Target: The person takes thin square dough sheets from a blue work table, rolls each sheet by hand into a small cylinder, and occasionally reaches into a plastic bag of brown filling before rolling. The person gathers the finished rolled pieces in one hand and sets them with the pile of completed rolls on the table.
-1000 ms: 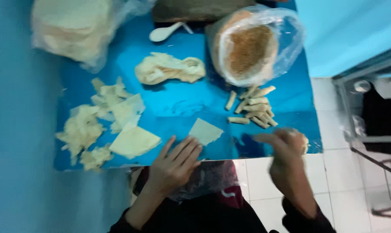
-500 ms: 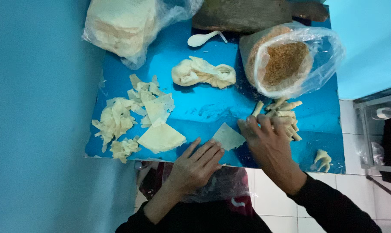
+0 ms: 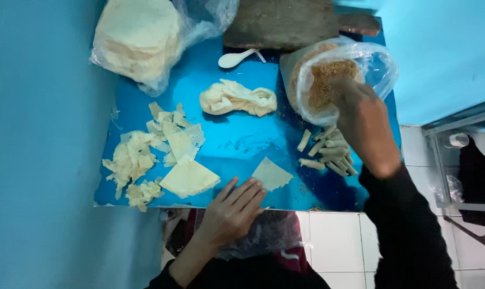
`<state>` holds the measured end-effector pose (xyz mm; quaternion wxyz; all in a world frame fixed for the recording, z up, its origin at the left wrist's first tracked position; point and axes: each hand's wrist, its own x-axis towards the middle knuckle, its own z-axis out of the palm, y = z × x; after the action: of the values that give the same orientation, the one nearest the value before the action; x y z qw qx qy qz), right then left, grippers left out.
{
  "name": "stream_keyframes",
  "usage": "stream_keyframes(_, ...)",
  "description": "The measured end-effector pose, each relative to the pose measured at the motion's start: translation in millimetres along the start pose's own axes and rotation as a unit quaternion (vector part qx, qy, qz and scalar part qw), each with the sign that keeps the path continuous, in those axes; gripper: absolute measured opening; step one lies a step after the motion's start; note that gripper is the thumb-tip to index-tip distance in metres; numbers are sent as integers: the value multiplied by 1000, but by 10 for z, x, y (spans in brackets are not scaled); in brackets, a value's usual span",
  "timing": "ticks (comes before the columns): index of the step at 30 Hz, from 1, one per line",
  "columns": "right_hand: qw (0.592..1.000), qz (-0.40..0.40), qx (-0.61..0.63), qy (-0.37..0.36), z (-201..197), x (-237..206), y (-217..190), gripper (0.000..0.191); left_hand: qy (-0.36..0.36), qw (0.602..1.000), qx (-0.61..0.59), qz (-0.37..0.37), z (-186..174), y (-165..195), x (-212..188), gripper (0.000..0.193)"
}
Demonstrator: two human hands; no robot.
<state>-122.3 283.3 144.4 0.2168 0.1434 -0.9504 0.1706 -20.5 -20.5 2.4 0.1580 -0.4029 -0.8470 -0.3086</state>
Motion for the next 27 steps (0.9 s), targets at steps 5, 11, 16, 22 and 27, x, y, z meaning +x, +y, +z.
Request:
stream_keyframes(5, 999, -15, -20, 31, 404, 327, 173, 42, -2, 1000, 3, 4, -11, -9, 3, 43)
stream_keyframes(11, 997, 22, -69, -28, 817, 346, 330, 41, 42, 998, -34, -17, -71, -16, 49, 32)
stream_keyframes(16, 975, -156, -156, 16, 663, 339, 282, 61, 100, 976, -95, -168, -190, 88, 72, 24)
stream_keyframes(22, 992, 112, 6, -54, 37, 367, -17, 33, 118, 964, -79, -224, -207, 103, 270, 23)
stream_keyframes(27, 941, 93, 260, -197, 289, -264, -720, 33, 93, 966, -79, -229, -156, 125, 343, 16)
